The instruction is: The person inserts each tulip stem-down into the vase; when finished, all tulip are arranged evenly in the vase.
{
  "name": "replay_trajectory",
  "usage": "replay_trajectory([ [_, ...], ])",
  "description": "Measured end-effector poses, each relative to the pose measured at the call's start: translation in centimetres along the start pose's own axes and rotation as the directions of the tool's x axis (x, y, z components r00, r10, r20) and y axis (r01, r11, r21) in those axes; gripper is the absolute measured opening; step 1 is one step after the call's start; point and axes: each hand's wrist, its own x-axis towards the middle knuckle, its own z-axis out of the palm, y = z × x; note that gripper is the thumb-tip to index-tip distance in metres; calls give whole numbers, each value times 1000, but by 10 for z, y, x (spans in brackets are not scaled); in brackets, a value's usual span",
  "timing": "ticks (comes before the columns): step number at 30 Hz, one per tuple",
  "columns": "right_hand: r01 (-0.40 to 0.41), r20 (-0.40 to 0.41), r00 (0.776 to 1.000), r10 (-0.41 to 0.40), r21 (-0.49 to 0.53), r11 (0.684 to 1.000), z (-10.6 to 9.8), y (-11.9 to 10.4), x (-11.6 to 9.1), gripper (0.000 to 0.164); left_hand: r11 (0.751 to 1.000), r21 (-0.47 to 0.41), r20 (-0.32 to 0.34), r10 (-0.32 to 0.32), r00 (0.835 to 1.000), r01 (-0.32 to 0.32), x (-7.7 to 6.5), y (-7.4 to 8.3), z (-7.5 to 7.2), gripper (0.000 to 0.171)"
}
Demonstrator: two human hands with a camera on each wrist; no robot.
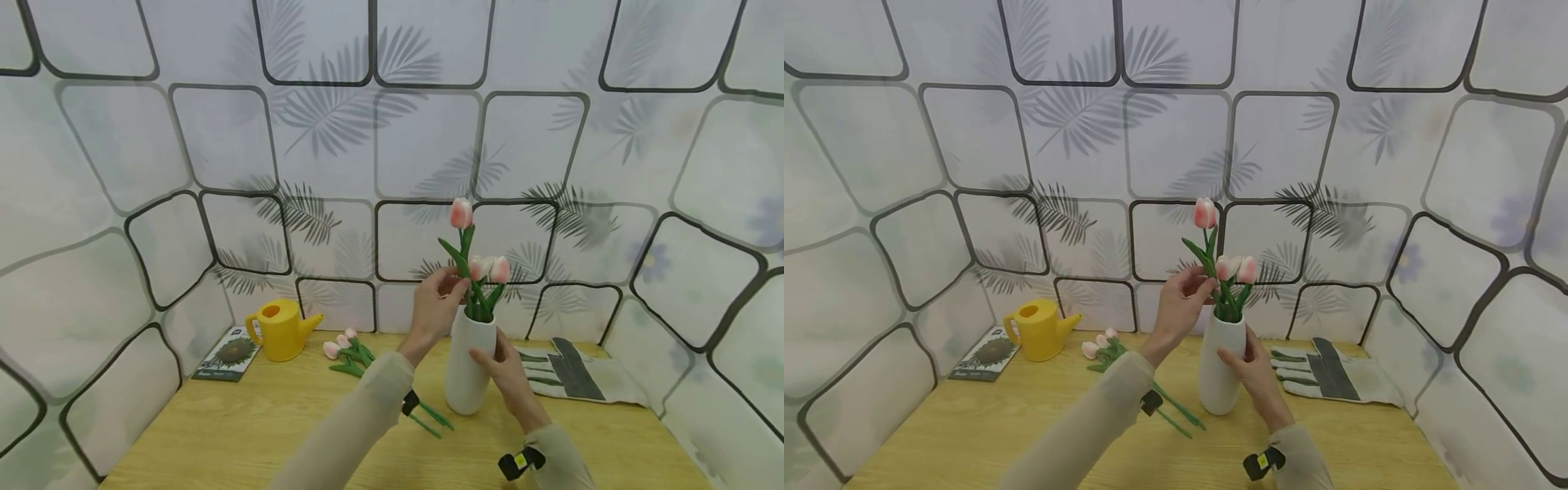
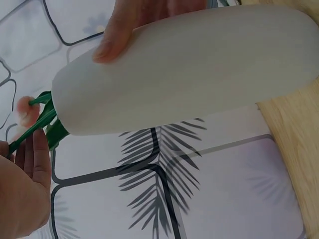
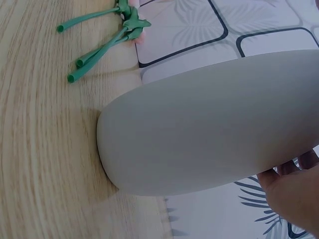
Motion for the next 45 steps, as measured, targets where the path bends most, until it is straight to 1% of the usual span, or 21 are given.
replay_trajectory([
  [6,8,-9,1000,-8,-16,1000,-1,2,1,76,991,131,47,1,999,-7,-9,-5,5,18],
  [10,13,-17,1000,-14,-36,999,-2,5,2,76,991,135,89,10,996,-22,-13,-7,9,18],
  [14,19,-18,1000,-20,-56,998,-4,7,4,77,989,145,115,23,993,-40,-16,-10,11,19],
  [19,19,-12,1000,-20,-54,998,-3,9,6,77,979,192,118,40,992,-62,-18,-15,11,19],
  [27,-1,-10,1000,0,-49,999,-2,9,6,77,975,212,140,37,989,-66,-22,-19,12,18],
  [33,-8,-8,1000,7,-33,999,-1,4,5,75,972,226,131,42,991,-71,-22,-21,14,18],
  [38,5,-2,1000,-5,-37,999,-1,4,4,73,962,257,125,62,990,-93,-23,-23,15,17],
  [45,19,3,1000,-19,-48,999,-2,7,4,74,944,298,145,105,984,-145,-24,-24,16,15],
])
